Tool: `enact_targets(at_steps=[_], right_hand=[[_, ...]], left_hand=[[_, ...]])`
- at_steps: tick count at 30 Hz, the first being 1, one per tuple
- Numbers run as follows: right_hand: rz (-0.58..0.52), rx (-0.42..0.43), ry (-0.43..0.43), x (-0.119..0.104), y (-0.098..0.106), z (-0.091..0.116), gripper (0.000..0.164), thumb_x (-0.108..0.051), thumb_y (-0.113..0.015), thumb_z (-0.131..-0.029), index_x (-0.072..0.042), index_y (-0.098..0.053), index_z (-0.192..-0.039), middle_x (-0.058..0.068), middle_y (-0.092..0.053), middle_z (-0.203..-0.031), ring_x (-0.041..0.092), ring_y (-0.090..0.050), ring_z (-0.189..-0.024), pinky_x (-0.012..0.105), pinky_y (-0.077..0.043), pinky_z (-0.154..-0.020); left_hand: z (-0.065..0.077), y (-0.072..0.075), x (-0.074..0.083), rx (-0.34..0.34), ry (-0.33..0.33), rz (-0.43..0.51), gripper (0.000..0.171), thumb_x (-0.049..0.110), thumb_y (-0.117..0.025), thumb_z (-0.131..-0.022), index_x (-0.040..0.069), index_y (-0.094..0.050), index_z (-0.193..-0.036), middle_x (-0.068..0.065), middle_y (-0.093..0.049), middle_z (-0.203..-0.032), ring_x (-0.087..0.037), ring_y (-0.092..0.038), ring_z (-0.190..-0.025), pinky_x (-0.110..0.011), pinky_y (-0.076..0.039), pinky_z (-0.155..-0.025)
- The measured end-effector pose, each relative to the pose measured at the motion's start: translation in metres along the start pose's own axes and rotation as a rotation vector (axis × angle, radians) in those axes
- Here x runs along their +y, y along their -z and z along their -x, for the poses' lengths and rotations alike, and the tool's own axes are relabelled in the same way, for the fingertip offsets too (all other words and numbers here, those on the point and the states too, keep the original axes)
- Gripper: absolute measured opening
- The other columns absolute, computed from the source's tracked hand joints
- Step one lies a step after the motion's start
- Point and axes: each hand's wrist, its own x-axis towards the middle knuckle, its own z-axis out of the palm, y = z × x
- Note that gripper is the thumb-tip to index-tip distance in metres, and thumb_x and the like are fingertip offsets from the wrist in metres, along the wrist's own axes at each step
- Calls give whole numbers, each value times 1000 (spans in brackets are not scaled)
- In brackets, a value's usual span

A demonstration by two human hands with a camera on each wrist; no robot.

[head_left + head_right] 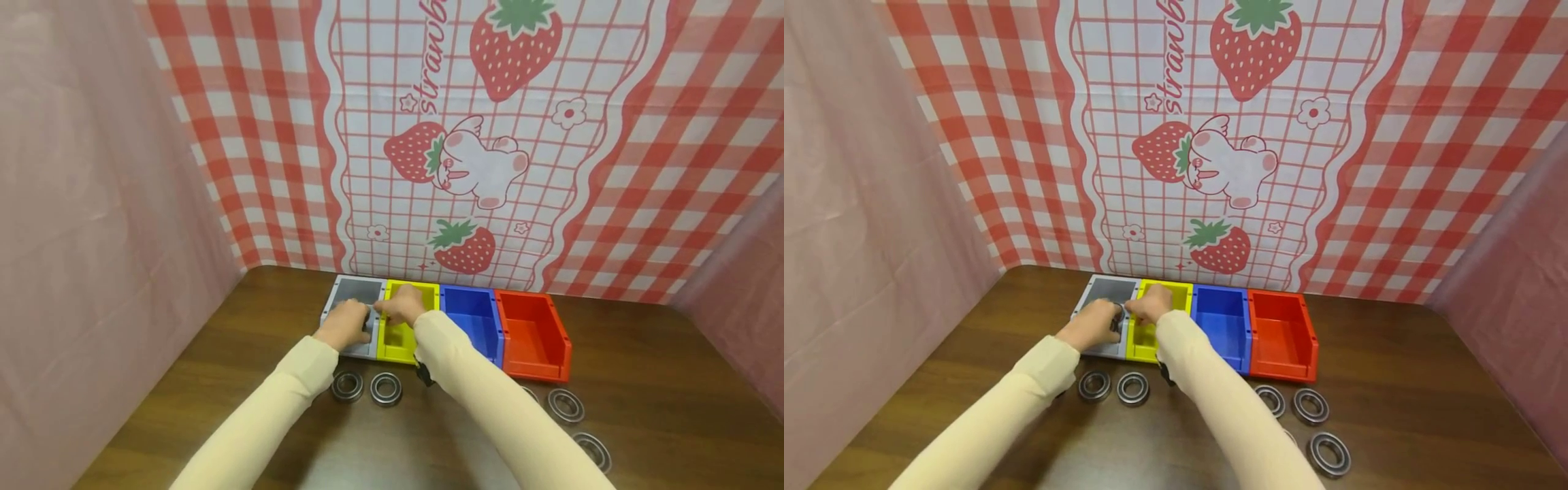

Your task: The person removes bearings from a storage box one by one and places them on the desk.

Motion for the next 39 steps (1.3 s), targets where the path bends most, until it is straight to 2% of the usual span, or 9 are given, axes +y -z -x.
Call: enact_targets(at_steps=[5,10,13,22,27,32,39], right_hand=[[-21,-7,1,0,0,1,47,-21,-77,-84,9,-59,-114,22,-66,-109,24,-75,-78,31,-61,-74],[-39,-11,0,1,0,2,52,-20,-77,-84,10,-55,-120,23,-65,-112,26,-75,-80,32,-61,-74],[-46,-20,4,2,-1,2,53,-20,-78,-84,10,-54,-121,23,-65,-112,27,-75,-82,32,-61,-75],[-2,-21,24,2,2,3,48,-23,-77,-84,8,-58,-116,19,-69,-102,25,-75,-79,33,-61,-76],[-14,-26,18,3,4,1,45,-23,-77,-84,7,-59,-113,18,-69,-100,27,-75,-84,33,-60,-78],[-31,-44,17,4,4,1,46,-23,-77,-84,7,-59,-113,18,-69,-102,26,-75,-84,34,-60,-79],[-56,-44,6,5,6,-1,48,-24,-79,-82,6,-60,-113,20,-68,-109,24,-75,-81,33,-60,-78]], left_hand=[[4,3,-2,26,-70,2,26,16,-84,-71,2,-71,-88,-15,-67,-89,-31,-63,-83,-43,-55,-75],[10,8,-1,25,-89,10,35,18,-85,-72,1,-72,-100,-15,-67,-94,-30,-64,-85,-41,-57,-75],[15,11,-1,28,-90,0,35,18,-84,-73,2,-72,-102,-14,-66,-95,-29,-63,-86,-40,-57,-76],[31,24,2,93,-133,6,31,16,-82,-71,5,-71,-97,-12,-63,-89,-27,-59,-80,-41,-55,-70],[42,29,4,77,-159,12,30,16,-82,-72,4,-70,-96,-12,-64,-90,-25,-58,-80,-40,-56,-71],[57,31,5,73,-175,13,32,17,-83,-69,4,-70,-95,-12,-64,-90,-24,-61,-80,-40,-56,-69],[81,27,2,76,-187,21,29,16,-82,-65,6,-68,-89,-5,-58,-79,-14,-52,-68,-28,-47,-59]])
